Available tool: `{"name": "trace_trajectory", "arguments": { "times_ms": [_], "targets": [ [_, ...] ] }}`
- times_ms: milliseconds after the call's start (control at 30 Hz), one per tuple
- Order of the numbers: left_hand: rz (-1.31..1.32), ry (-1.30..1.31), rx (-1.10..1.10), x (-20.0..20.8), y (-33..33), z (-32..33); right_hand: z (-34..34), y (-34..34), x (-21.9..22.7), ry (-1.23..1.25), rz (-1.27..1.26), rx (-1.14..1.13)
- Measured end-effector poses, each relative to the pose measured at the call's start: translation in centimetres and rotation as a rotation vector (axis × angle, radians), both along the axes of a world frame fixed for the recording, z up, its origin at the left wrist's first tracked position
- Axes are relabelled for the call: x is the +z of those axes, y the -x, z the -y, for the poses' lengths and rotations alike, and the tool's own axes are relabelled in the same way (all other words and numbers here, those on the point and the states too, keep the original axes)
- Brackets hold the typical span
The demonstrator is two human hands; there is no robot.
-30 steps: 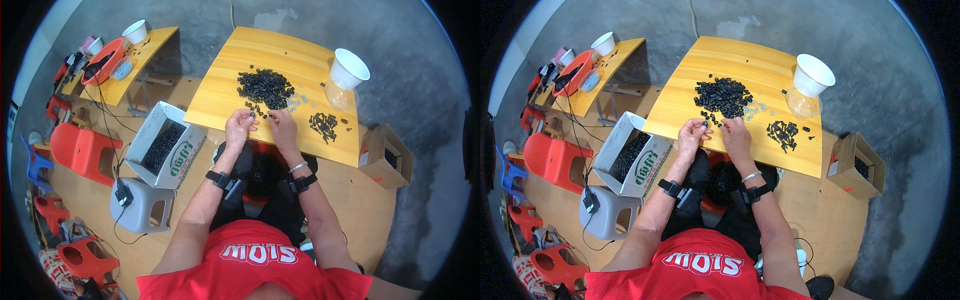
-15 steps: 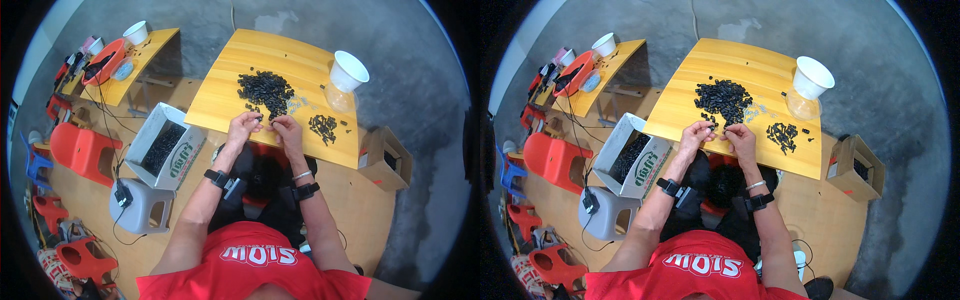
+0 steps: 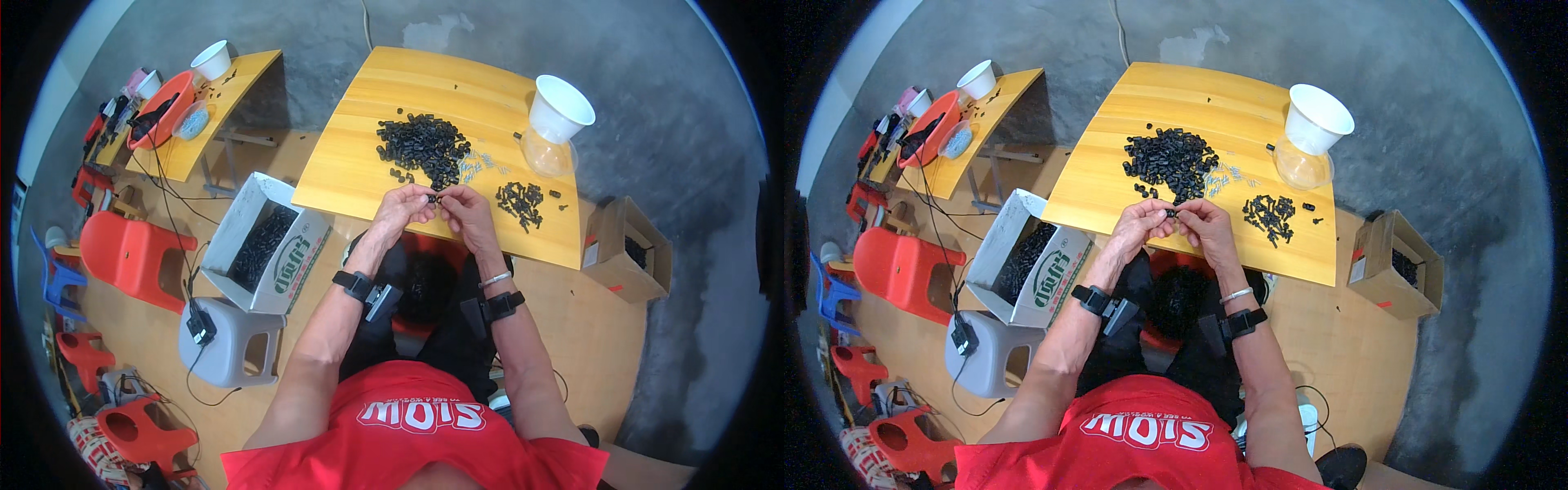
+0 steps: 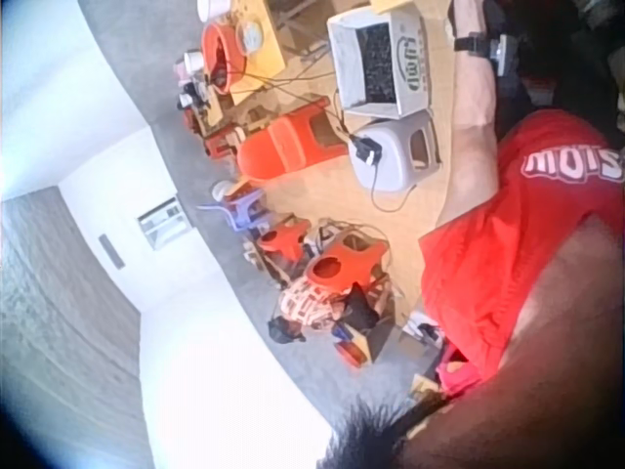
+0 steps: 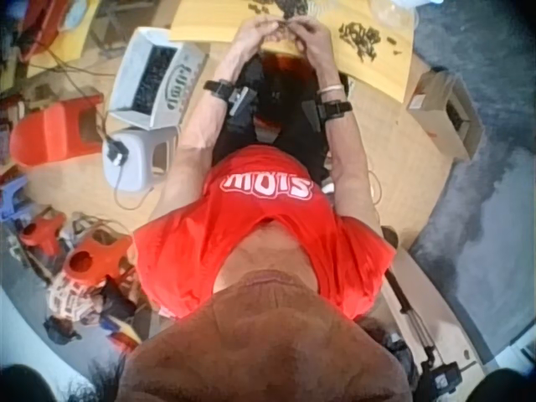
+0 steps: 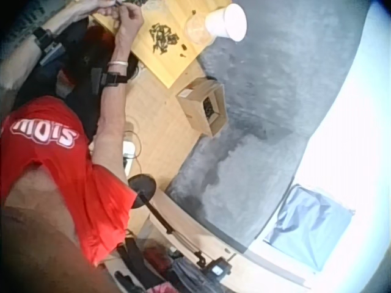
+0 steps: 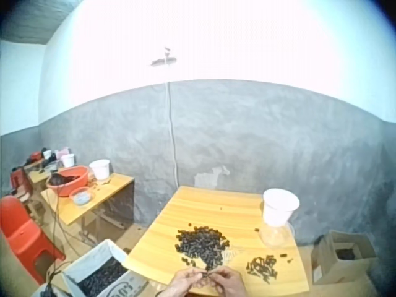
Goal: Sorting and assembling small black plastic components on a wooden table.
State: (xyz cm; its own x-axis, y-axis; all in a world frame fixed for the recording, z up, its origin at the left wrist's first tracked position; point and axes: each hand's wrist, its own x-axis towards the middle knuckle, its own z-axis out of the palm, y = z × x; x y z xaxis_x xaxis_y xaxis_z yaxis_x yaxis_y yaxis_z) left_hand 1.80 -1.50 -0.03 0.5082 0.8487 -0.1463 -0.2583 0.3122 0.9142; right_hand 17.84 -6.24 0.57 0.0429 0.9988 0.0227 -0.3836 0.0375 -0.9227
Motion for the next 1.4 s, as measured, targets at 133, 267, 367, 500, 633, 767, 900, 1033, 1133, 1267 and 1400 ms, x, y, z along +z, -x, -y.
{"name": "trace_trajectory", "arguments": {
  "times_ms": [133,267,367,500,633,767,900,1033,1133,1267,1400],
  "targets": [
    [-0.012,-0.016,-0.035,-0.3,0.0,-0.1,-0.1,-0.2,-0.2,-0.024,0.031,0.040],
    [-0.036,-0.031,-0.041,-0.2,0.0,-0.2,-0.3,-0.5,-0.5,-0.026,0.038,0.051],
    [-0.010,-0.067,-0.032,-0.4,0.1,-0.2,-0.2,-0.5,-0.4,-0.003,0.061,0.057],
    [0.000,-0.070,-0.009,-0.5,0.1,-0.1,-0.2,-0.2,-0.1,0.050,0.060,0.032],
    [-0.008,-0.128,0.021,-0.8,-0.2,0.0,-0.3,0.2,-0.8,0.022,0.025,-0.013],
    [-0.029,-0.159,0.052,-0.8,-0.5,0.3,-0.5,0.4,-1.1,-0.011,0.058,-0.046],
    [-0.025,-0.165,0.052,-0.9,-0.3,0.2,-0.5,0.1,-0.8,0.038,0.105,-0.002],
    [-0.072,-0.166,-0.001,-0.3,0.1,0.6,-0.4,-0.6,-0.1,0.094,0.066,0.047],
    [-0.155,-0.184,-0.085,0.5,0.2,1.7,-0.5,-2.0,-0.6,0.089,-0.054,-0.240],
    [-0.319,-0.253,-0.233,0.8,0.5,3.3,-0.6,-3.0,-0.5,0.138,0.231,-0.333],
    [-0.352,-0.304,-0.169,0.6,0.2,2.6,-1.6,-3.7,-1.8,0.064,0.509,-0.445]
  ]
}}
